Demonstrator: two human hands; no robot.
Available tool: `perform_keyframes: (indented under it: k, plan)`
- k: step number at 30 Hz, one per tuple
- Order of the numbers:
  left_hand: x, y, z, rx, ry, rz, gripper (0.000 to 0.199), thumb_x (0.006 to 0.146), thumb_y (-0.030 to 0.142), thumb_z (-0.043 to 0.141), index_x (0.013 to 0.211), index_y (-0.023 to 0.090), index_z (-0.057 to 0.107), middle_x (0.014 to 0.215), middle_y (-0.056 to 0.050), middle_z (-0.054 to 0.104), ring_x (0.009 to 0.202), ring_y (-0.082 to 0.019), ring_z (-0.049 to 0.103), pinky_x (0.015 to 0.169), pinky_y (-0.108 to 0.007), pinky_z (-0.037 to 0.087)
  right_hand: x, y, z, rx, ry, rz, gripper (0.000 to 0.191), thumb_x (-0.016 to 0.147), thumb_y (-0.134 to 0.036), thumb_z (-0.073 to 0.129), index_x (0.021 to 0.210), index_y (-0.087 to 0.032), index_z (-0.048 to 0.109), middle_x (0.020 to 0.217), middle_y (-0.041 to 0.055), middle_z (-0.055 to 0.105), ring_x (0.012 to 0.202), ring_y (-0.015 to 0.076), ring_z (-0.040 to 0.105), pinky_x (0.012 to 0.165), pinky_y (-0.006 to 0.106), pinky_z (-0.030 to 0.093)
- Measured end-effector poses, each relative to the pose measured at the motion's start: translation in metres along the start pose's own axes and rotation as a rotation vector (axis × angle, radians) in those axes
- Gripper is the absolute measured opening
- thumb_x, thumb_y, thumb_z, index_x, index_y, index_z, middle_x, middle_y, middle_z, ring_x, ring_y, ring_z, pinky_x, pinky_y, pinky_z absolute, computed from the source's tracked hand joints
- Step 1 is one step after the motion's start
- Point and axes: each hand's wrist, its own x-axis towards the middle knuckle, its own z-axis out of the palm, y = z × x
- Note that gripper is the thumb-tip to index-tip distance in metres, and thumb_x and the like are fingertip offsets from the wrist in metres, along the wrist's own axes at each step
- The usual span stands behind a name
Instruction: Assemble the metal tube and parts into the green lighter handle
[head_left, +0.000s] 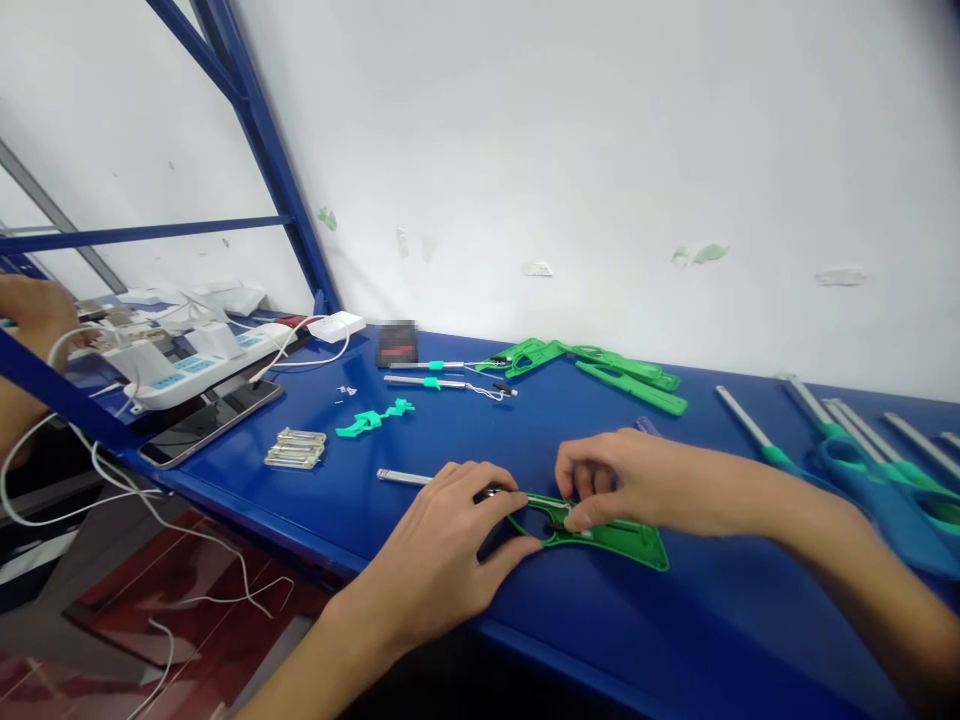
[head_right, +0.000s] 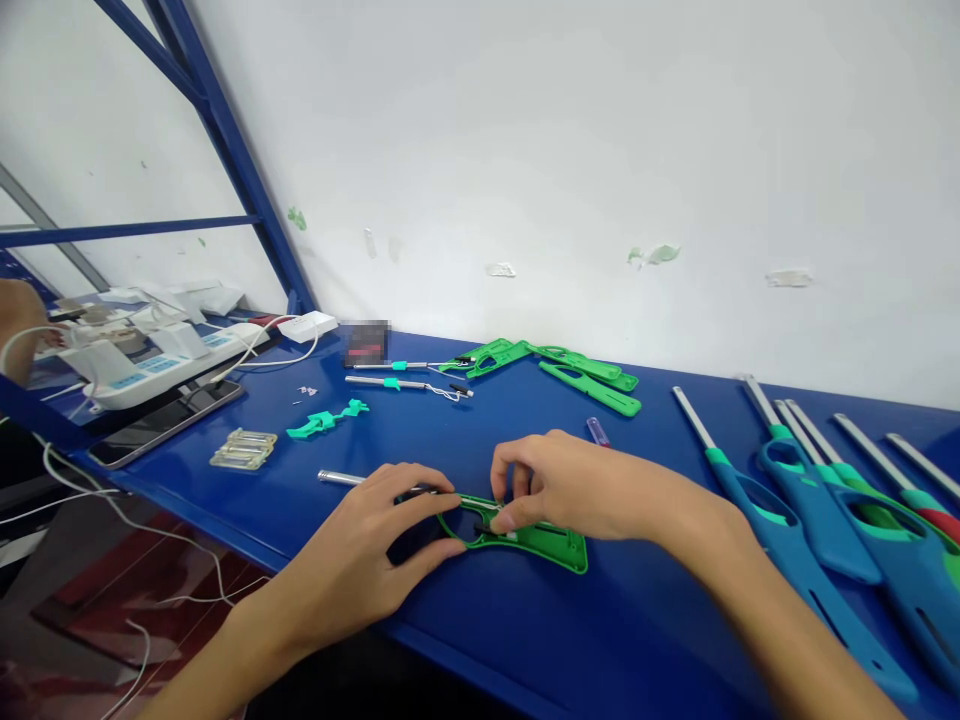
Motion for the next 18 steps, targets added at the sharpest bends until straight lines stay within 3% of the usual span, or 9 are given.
perform_keyframes:
  k: [4,7,9,12,15,18]
  plan:
    - [0.001,0.001,-0.004,-0.01,0.002,-0.027,0.034,0.114,0.041,0.084,0.143,0.022,0.079,0.133,-0.009,0.084,0.12,-0.028,0.083,0.114,-0.056,0.069,-0.002,0.003,0.002,0.013,-0.006,-0.024,0.033,0.115,-0.051,0.082,0.129,-0.021,0.078,0.12,0.0054,0.08,0.099,0.023,0.078,0.091,0.044,0.07]
    - [0.006,-0.012,-0.017,0.009,0.056,-0.059,0.04,0.116,0.045,0.08,0.149,0.022,0.075,0.134,-0.01,0.083,0.122,-0.028,0.082,0.109,-0.052,0.071,-0.001,0.004,0.003,0.008,-0.007,-0.039,0.034,0.112,-0.051,0.085,0.127,-0.021,0.078,0.118,0.0048,0.08,0.097,0.0226,0.078,0.089,0.043,0.07]
    - [0.009,-0.032,-0.032,0.068,0.118,-0.109,0.028,0.118,0.039,0.077,0.139,0.02,0.078,0.137,-0.01,0.082,0.126,-0.028,0.081,0.113,-0.053,0.069,-0.001,0.002,0.003,0.003,0.02,-0.054,0.034,0.113,-0.052,0.084,0.126,-0.021,0.078,0.116,0.0044,0.08,0.095,0.0223,0.078,0.089,0.043,0.07]
    - [0.014,-0.07,-0.053,0.209,0.209,-0.229,0.03,0.116,0.04,0.08,0.137,0.019,0.078,0.143,-0.012,0.079,0.134,-0.031,0.077,0.119,-0.059,0.065,-0.005,-0.001,0.0,-0.014,0.102,-0.077,0.032,0.116,-0.053,0.079,0.121,-0.021,0.079,0.116,0.0047,0.081,0.099,0.023,0.079,0.093,0.045,0.069]
    - [0.016,-0.105,-0.062,0.306,0.188,-0.314,0.036,0.115,0.042,0.08,0.145,0.02,0.076,0.152,-0.013,0.075,0.138,-0.033,0.075,0.119,-0.059,0.065,-0.01,-0.002,-0.004,-0.039,0.154,-0.074,0.03,0.118,-0.051,0.078,0.115,-0.021,0.08,0.116,0.0048,0.082,0.104,0.0244,0.079,0.098,0.047,0.069]
    - [0.016,-0.126,-0.061,0.351,0.116,-0.374,0.039,0.114,0.043,0.082,0.146,0.02,0.075,0.152,-0.013,0.075,0.138,-0.033,0.075,0.118,-0.06,0.065,-0.014,-0.002,-0.005,-0.049,0.113,-0.043,0.027,0.117,-0.048,0.079,0.112,-0.021,0.081,0.11,0.003,0.082,0.1,0.0237,0.08,0.095,0.044,0.069]
